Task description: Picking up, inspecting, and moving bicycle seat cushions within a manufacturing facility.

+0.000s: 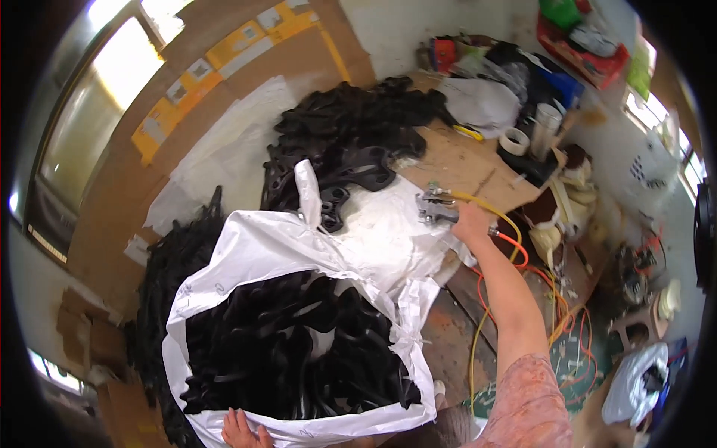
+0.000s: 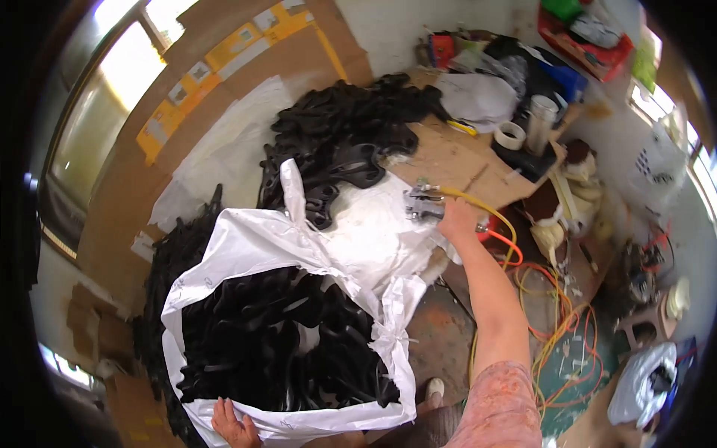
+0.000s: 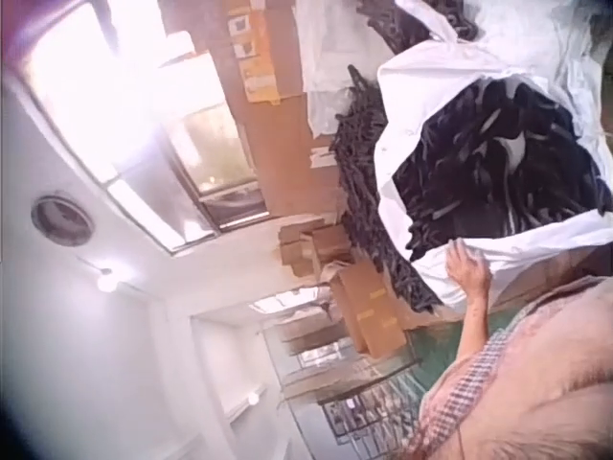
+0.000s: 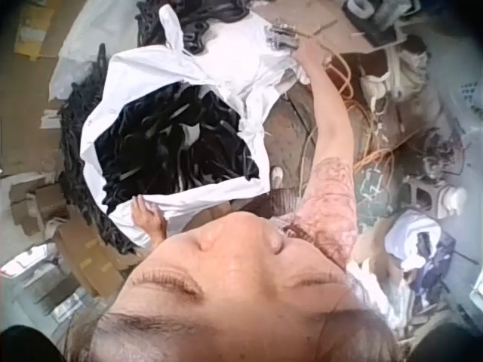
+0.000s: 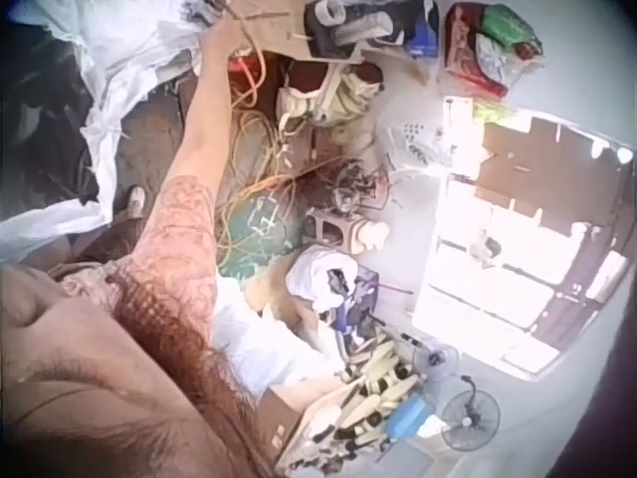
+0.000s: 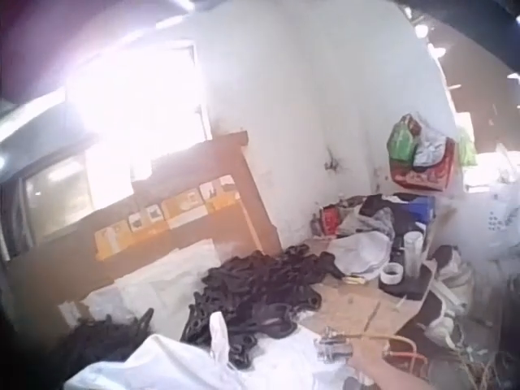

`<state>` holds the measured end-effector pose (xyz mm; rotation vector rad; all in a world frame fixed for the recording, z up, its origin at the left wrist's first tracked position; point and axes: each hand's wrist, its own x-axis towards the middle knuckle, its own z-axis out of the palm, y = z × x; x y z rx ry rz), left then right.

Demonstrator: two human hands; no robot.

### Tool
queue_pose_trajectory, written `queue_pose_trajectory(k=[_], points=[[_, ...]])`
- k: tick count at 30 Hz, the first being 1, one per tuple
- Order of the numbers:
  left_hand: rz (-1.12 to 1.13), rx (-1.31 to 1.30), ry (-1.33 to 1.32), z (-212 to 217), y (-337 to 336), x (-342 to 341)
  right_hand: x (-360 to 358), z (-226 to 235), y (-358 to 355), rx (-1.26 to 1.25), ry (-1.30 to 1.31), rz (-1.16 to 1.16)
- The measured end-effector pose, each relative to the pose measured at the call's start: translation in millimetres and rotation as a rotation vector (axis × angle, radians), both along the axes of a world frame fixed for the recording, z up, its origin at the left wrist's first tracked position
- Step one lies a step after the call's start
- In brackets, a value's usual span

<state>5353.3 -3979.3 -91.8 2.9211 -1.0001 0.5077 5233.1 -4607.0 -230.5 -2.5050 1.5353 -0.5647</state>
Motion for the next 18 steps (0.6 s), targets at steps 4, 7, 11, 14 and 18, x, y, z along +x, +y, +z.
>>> queue_pose_trajectory(k=[4,7,11,14,18], points=[[-0.150,-0.151,-0.004,-10.5,14.1,8.7,-87.2,7.9,86.9,0.198,-0.317,-0.092],[-0.250,-0.372,0.070,-17.8,25.5,12.5,-175.5,37.3,190.2,0.125,-0.575,0.032],[-0.435,-0.629,0.114,-23.6,48.7,7.6,-283.3,119.0,355.6,0.015,-0.686,-0.145],[-0.761,-0.832,0.146,-13.0,44.7,-24.8,-349.5,181.1,518.6,-0.070,-0.957,-0.271],[-1.394,-0.874,0.977,-13.4,34.6,-157.4,-387.9,219.9,740.5,-0.081,-1.605,-0.146]])
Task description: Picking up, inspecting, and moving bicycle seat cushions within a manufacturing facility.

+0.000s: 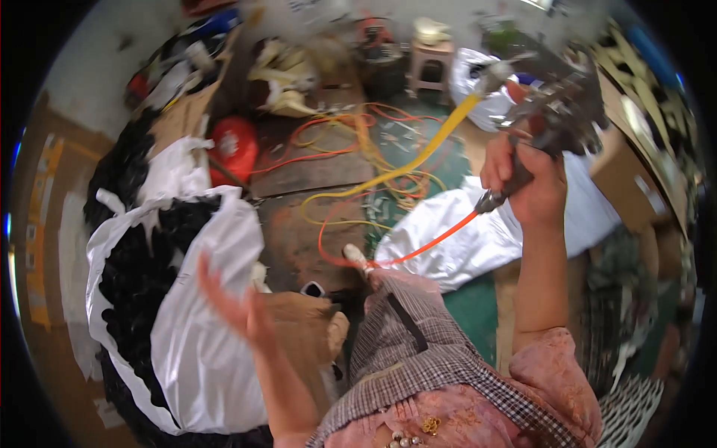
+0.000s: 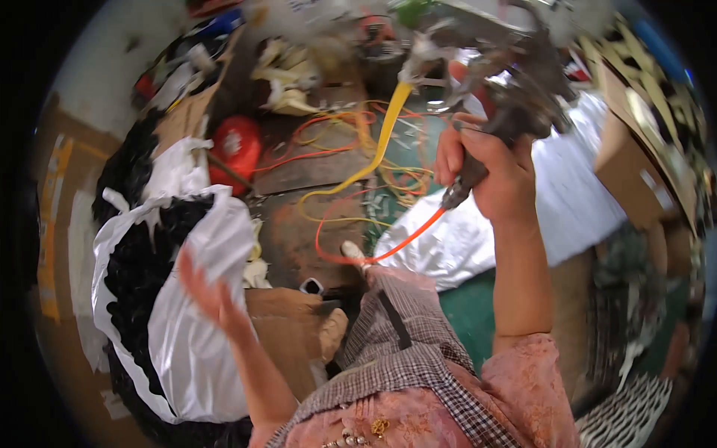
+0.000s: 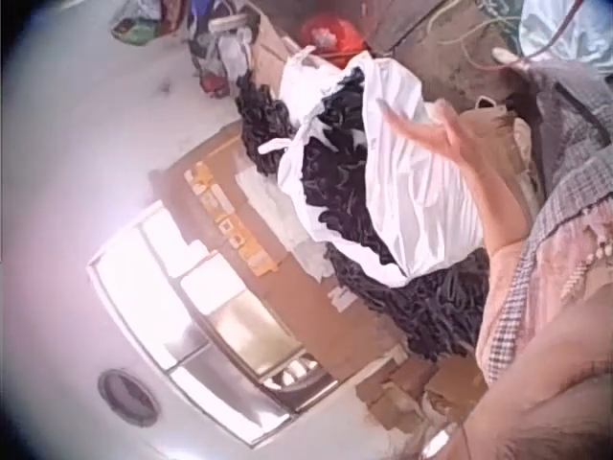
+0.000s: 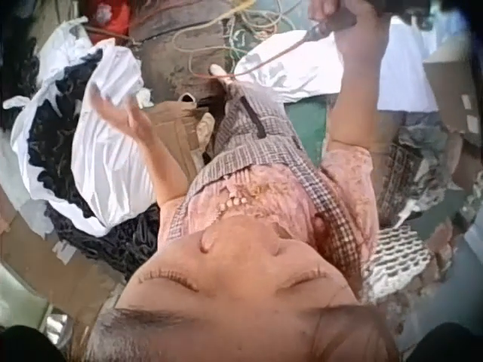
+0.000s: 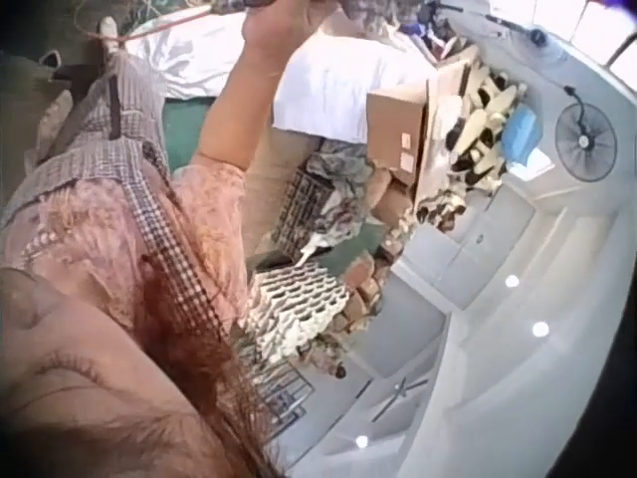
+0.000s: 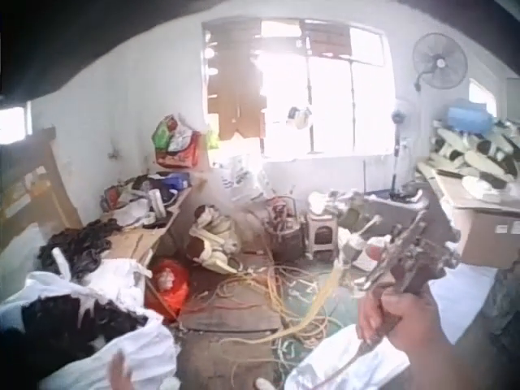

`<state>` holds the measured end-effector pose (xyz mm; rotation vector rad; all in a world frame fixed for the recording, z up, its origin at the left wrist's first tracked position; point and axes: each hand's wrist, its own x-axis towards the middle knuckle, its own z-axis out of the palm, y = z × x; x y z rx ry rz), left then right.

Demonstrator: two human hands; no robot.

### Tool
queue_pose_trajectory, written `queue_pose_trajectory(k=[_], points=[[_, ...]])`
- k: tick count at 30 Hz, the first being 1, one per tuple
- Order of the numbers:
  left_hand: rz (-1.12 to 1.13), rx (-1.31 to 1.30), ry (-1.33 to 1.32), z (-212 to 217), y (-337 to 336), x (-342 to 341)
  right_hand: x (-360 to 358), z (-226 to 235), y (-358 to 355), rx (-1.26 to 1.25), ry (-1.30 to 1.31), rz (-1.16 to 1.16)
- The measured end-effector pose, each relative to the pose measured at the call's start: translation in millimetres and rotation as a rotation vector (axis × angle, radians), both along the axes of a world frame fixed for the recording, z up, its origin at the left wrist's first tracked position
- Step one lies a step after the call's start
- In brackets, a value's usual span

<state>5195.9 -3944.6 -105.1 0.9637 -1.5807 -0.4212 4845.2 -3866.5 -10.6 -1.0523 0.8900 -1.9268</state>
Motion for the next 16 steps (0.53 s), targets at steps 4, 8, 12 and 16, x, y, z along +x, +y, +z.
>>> queue_pose_trajectory(k=[4,8,12,16], points=[[-0.873,0.179,0.027,34.6,69.9,-185.4,-27.0,50.4,186.5,-0.344,-0.060,-0.033],[-1.894,0.853,-0.238,-6.8,223.3,-300.4,-69.2,102.2,361.4,-0.593,0.171,-0.308],[-2.462,1.096,-0.579,-65.2,386.0,-341.7,-85.0,145.2,605.0,-0.724,0.333,-1.096],[-2.074,0.689,-0.977,-203.5,471.0,-404.0,-89.7,110.8,810.1,-0.613,0.257,-1.747]])
